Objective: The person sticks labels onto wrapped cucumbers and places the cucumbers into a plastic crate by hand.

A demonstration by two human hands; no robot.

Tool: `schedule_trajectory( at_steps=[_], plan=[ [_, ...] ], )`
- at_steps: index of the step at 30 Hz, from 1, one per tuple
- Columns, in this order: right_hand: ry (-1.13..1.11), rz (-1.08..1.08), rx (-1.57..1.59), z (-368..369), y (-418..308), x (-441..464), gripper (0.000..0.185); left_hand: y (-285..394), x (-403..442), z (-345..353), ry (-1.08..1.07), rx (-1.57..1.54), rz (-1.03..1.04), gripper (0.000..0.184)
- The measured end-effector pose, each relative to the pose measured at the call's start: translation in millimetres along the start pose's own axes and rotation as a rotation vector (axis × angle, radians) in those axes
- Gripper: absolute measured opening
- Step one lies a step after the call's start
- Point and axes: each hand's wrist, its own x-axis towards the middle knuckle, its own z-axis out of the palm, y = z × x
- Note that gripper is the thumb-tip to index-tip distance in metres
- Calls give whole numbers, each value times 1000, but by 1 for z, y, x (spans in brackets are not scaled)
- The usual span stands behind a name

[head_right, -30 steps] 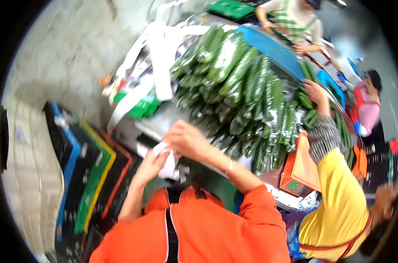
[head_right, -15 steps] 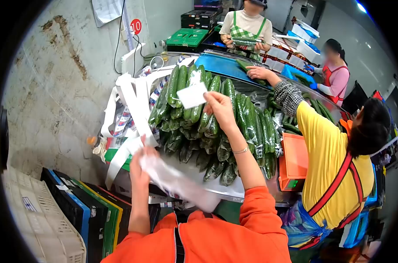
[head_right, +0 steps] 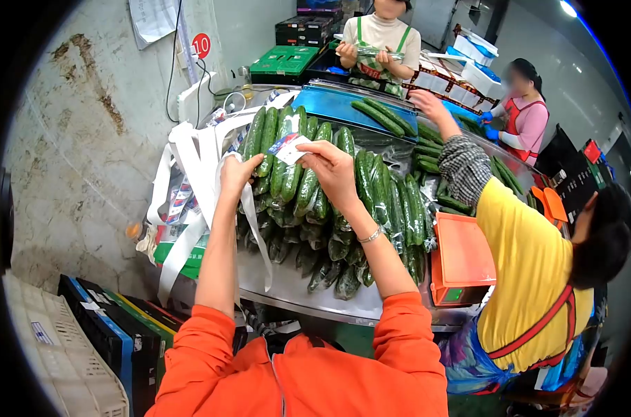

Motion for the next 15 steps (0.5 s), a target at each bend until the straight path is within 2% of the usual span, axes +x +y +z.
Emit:
schedule_trajectory(
  at_steps=[2, 4, 7, 8, 10, 12, 15],
  plan=[
    [-49, 20, -17, -2, -1, -1, 17, -8, 9, 1, -46, -117, 62, 42],
    [-15, -6, 45, 2, 0, 0, 18, -13, 17, 1, -99, -121, 20, 45],
    [60, 35, 128, 14, -1, 7, 26, -3, 15, -3, -137, -217, 67, 28],
    [100, 54, 165, 18, -1, 11, 31, -2, 13, -3, -131, -218, 69, 28],
    [74, 179, 163, 28, 14, 24, 39, 5, 7, -3, -201, -502, 28, 25],
    [73, 259, 213, 44, 27, 39, 43, 7, 5, -6, -226, -541, 11, 22],
    [84, 284, 274, 69, 61, 57, 48, 2, 9, -7, -304, -813, -81, 28]
  ],
)
